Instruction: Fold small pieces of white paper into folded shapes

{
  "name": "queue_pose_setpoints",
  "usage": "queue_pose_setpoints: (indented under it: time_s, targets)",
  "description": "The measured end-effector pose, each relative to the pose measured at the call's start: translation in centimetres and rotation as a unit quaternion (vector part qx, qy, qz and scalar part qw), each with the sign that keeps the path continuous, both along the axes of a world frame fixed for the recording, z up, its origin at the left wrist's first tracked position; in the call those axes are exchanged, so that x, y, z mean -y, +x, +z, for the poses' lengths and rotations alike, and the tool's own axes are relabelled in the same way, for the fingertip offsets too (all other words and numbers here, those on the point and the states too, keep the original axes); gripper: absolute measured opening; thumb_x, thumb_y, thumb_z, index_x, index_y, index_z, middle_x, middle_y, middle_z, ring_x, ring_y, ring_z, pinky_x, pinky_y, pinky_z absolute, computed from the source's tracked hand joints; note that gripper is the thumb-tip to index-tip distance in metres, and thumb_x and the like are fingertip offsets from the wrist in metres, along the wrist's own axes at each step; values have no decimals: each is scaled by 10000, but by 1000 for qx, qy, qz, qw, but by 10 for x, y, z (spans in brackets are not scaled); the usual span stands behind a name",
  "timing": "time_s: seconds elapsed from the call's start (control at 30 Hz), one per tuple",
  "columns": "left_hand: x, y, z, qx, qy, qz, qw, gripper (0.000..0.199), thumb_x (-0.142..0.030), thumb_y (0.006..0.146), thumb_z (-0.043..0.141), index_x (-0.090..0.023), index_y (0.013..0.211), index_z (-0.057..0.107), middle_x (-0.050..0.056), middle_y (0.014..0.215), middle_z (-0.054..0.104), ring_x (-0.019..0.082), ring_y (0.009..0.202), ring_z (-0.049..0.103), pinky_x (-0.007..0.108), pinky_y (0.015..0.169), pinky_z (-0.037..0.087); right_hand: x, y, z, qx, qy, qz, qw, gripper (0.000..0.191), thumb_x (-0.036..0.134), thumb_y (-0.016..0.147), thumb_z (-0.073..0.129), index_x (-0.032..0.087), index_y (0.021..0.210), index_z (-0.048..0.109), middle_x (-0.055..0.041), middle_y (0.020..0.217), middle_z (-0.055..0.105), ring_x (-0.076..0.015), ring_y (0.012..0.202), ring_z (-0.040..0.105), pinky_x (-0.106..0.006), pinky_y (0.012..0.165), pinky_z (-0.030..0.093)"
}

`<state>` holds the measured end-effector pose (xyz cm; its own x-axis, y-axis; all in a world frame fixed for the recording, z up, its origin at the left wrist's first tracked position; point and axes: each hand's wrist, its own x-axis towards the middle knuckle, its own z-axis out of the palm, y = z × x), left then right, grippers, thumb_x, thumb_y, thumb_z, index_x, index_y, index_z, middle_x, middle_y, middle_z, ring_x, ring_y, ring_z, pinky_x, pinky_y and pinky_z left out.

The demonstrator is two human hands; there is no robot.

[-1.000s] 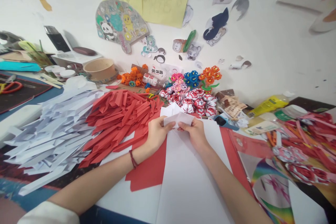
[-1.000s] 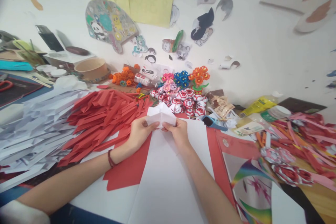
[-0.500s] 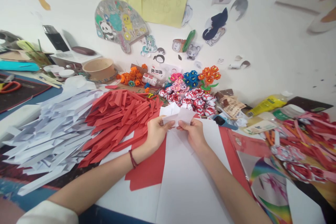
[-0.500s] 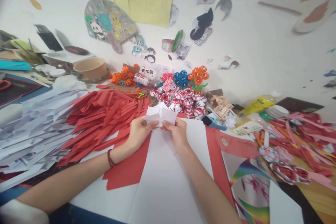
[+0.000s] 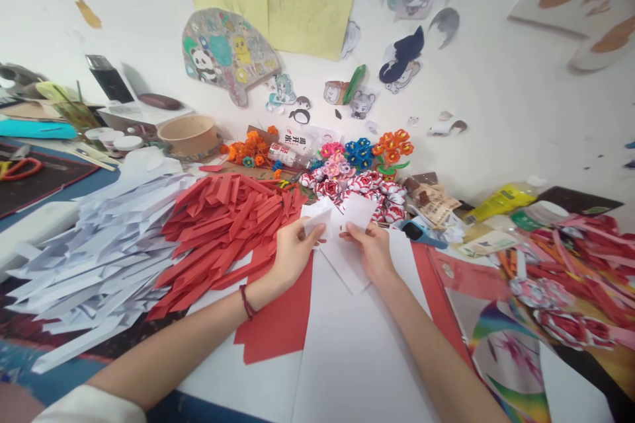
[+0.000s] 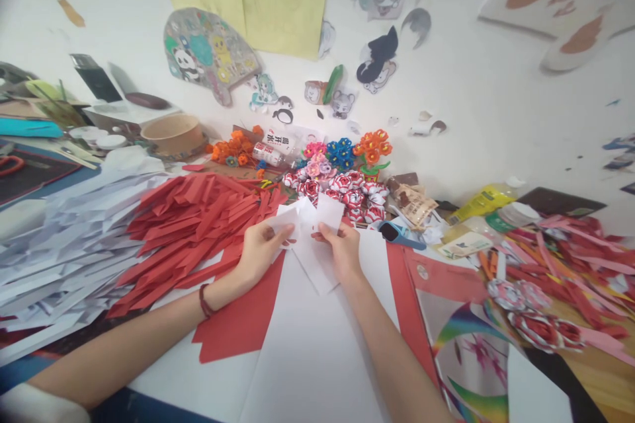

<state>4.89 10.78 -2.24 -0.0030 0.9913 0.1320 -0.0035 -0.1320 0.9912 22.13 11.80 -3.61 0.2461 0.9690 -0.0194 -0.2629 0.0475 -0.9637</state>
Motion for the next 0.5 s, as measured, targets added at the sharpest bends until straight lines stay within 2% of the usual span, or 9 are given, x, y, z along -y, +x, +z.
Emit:
queue_pose_setpoints:
  time_s: [0.1, 0.2, 0.33, 0.4, 0.5]
  targets:
    - [5, 0, 4, -64, 28, -36, 997, 362, -483, 851, 549, -138, 777, 632, 12, 628, 631, 137, 569, 594, 213, 526, 403, 4, -5, 3, 8, 18, 47, 999, 251, 358, 692, 780, 143, 806, 719, -55, 756, 723, -188, 664, 683, -319, 694, 546]
    - [4, -2, 5, -134, 57, -20, 989, 422, -505, 870, 504, -144, 656, 549, -15, 588, 542, 105, 552, 484, 204, 514, 326, 7, -9, 5, 40, 26, 98, 994, 289, 427, 766, 709, 148, 839, 720, -61, 786, 724, -190, 665, 666, -322, 681, 537]
    - [-1, -6, 2, -220, 75, 12, 973, 473, -525, 871, 482, -159, 580, 414, -40, 553, 395, 86, 537, 354, 216, 507, 240, 10, -11, 8, 121, 52, 160, 978, 371, 492, 834, 612, 143, 729, 680, -47, 687, 685, -176, 623, 617, -287, 625, 490]
    - [-3, -7, 1, -245, 65, 10, 967, 491, -532, 891, 434, -165, 568, 382, -39, 536, 375, 88, 518, 344, 227, 501, 216, 13, -13, 10, 163, 70, 175, 968, 406, 509, 844, 589, 143, 681, 649, -34, 637, 649, -163, 602, 586, -268, 602, 460]
    - [-2, -7, 4, -261, 50, -1, 964, 505, -516, 933, 329, -173, 567, 382, -20, 532, 425, 102, 505, 386, 241, 502, 213, 16, -16, 13, 214, 97, 184, 954, 398, 508, 826, 608, 146, 660, 612, -6, 604, 587, -140, 582, 526, -242, 564, 406]
